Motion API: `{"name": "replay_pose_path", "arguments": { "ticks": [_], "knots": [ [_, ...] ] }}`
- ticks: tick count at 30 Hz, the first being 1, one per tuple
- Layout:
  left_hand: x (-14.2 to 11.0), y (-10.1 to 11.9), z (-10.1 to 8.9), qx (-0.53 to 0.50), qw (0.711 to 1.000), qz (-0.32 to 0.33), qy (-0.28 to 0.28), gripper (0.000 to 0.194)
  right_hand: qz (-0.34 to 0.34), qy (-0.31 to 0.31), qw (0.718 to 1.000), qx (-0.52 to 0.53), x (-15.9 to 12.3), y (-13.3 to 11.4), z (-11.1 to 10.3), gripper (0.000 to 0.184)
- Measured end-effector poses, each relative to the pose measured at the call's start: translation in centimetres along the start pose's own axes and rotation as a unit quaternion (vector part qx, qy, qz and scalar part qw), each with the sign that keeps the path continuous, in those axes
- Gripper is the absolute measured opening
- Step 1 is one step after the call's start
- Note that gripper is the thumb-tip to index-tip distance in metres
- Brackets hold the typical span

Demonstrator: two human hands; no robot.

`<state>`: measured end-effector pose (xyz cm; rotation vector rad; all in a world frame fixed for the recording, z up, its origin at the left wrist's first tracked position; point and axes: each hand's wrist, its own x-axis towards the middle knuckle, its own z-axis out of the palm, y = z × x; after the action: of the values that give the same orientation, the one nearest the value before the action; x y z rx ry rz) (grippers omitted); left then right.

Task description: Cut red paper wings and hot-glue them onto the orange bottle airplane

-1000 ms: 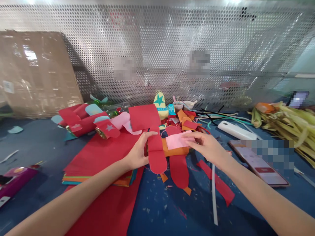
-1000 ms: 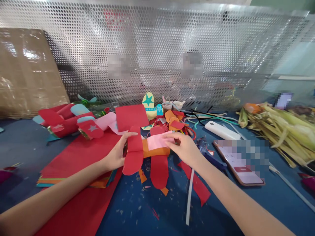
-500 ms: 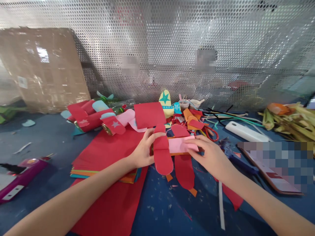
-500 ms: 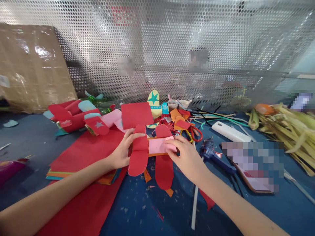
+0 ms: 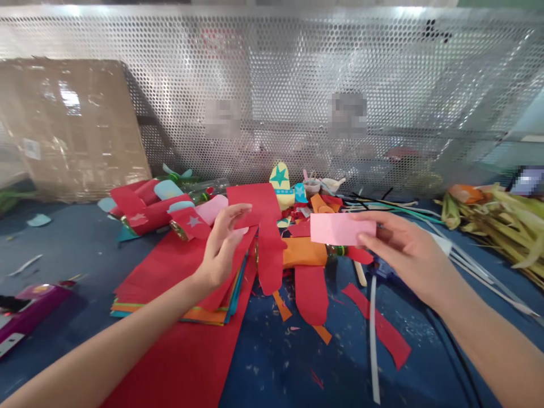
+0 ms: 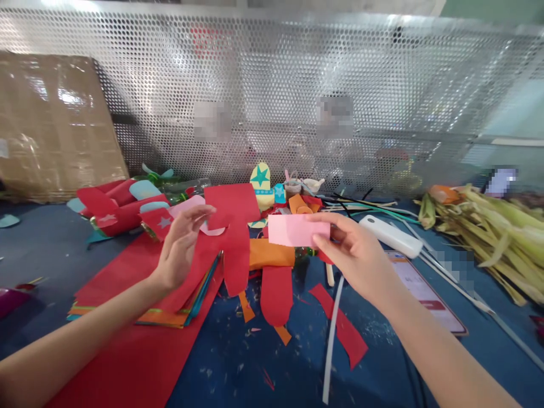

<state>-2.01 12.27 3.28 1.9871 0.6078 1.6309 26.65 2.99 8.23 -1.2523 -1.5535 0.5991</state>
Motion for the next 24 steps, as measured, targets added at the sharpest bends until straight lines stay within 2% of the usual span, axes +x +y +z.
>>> {"name": "replay_pose_path", "arguments": {
  "ticks": [2,6,7,9,13,15,18,21,24],
  "knots": [
    [0.0,2.3,0.4,0.015,0.999,0.019,-0.033,0.035,-0.017,-0.014,1.000,0.003,-0.7,-0.8,0.2,0.019],
    [-0.8,6.5,1.4,0.084,0.977,0.094,-0.174,0.074,-0.055,-0.057,0.997,-0.009,-2.2,-2.5,1.2,0.014],
    [-1.1,7.2,1.7,0.093,0.970,0.110,-0.198,0.076,-0.063,-0.061,0.996,-0.011,-2.6,-3.0,1.5,0.014],
    [-1.5,8.2,2.0,0.096,0.963,0.124,-0.219,0.065,-0.076,-0.066,0.995,-0.015,-3.2,-3.7,2.0,0.015],
    [-1.7,9.2,2.1,0.079,0.969,0.129,-0.197,0.038,-0.071,-0.088,0.994,0.006,-3.8,-4.3,2.4,0.018],
    [-1.5,9.5,2.0,0.090,0.970,0.140,-0.176,0.033,-0.052,-0.109,0.992,0.027,-3.8,-4.2,2.4,0.018],
    [-1.1,9.7,1.7,0.096,0.971,0.151,-0.161,0.034,-0.048,-0.141,0.989,0.018,-3.8,-4.2,2.3,0.027],
    [-0.9,9.6,1.6,0.087,0.971,0.163,-0.151,0.033,-0.104,-0.101,0.989,-0.035,-3.8,-4.3,2.2,0.025],
    [-1.0,9.7,1.4,0.093,0.973,0.164,-0.134,0.032,-0.144,-0.050,0.987,-0.041,-3.9,-4.2,2.2,0.018]
  ]
}}
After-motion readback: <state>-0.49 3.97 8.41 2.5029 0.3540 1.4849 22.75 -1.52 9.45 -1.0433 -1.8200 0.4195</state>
